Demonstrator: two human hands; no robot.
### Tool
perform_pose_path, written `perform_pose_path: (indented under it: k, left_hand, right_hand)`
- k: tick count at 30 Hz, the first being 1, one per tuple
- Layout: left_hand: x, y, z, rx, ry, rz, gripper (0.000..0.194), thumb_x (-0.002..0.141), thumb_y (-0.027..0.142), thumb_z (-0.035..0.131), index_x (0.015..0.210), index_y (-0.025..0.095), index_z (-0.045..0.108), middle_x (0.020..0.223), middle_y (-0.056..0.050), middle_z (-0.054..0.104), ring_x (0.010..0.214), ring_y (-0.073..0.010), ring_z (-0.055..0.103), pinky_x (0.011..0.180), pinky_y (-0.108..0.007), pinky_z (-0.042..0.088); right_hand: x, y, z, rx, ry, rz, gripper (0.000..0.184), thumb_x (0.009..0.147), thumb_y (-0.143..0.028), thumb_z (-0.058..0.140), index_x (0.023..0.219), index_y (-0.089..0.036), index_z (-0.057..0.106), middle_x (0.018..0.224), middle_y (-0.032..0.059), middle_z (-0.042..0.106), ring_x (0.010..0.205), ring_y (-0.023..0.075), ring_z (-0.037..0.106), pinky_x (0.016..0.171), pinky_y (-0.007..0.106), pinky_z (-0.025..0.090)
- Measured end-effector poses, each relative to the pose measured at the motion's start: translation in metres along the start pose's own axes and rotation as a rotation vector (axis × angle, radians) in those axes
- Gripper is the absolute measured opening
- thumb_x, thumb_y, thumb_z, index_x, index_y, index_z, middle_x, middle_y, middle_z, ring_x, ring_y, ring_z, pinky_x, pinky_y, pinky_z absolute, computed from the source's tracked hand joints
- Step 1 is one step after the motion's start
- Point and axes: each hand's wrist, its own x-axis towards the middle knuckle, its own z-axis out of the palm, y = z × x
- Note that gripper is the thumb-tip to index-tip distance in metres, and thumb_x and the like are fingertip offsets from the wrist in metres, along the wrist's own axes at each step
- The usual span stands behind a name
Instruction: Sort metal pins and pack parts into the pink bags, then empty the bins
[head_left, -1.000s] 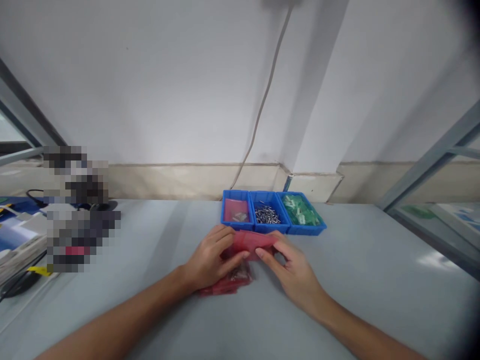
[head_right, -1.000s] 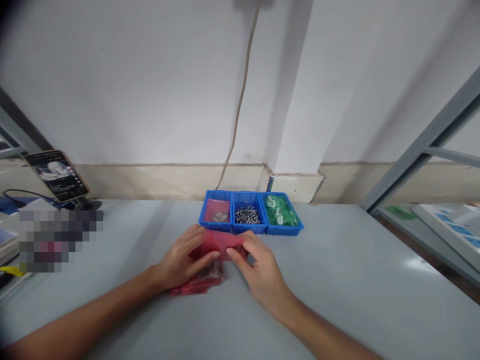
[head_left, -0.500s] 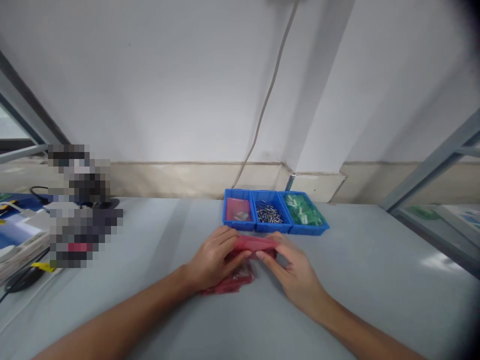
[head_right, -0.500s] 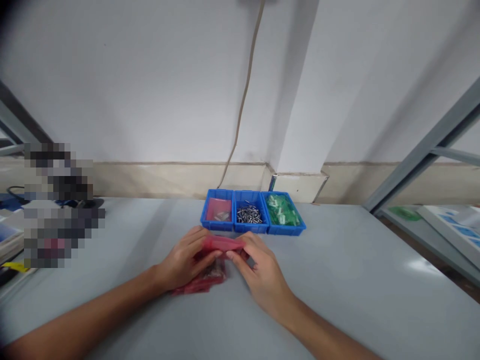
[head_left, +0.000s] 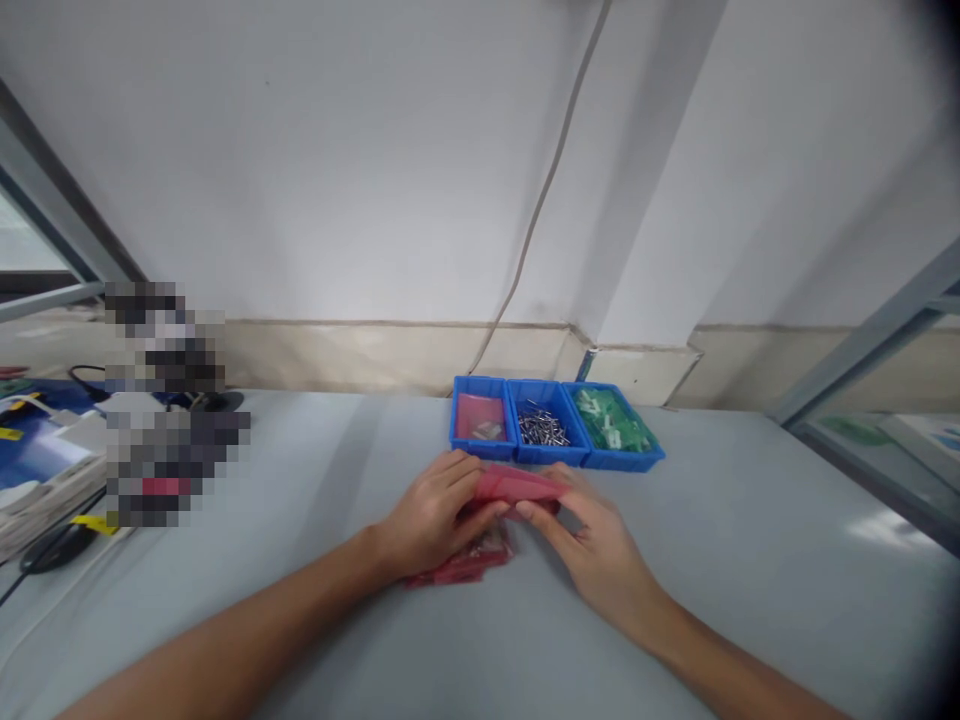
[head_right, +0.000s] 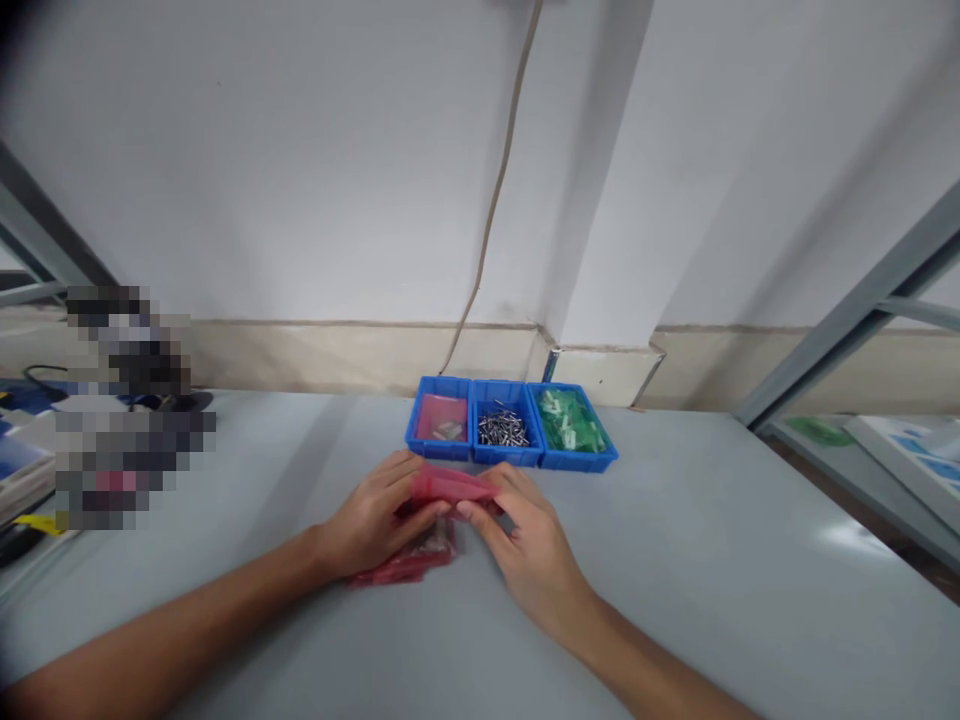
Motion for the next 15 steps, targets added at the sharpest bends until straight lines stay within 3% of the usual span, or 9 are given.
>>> perform_pose_path:
  k: [6, 15]
  left_hand:
    - [-0.0032, -0.0042, 0.0018, -0.03, -0.039, 0.003, 0.017, 0.109, 0.029, 0.056, 0.112, 0.019, 0.069, 0.099, -0.009, 0.072, 0.094, -0.0227, 0.064, 0.086, -0.04, 0.055]
    - [-0.0006, -0.0017, -0.001, -0.026, -0.008, 0.02, 0.015, 0.106, 0.03, 0.061, 0.102, 0.018, 0.068, 0.09, -0.008, 0.07, 0.089, -0.0227, 0.063, 0.082, -0.038, 0.054]
  right_hand:
    - [0.0018, 0.0025, 0.0011, 0.006, -0.018, 0.031, 0.019, 0.106, -0.04, 0.061, 0.109, -0.027, 0.074, 0.109, 0.0072, 0.071, 0.104, 0.0264, 0.065, 0.081, 0.037, 0.057]
    - [0.0009, -0.0021, -0.0005, 0.033, -0.013, -0.018, 0.019, 0.109, -0.035, 0.057, 0.106, -0.026, 0.073, 0.104, 0.0055, 0.067, 0.1, 0.0244, 0.063, 0.088, 0.037, 0.052]
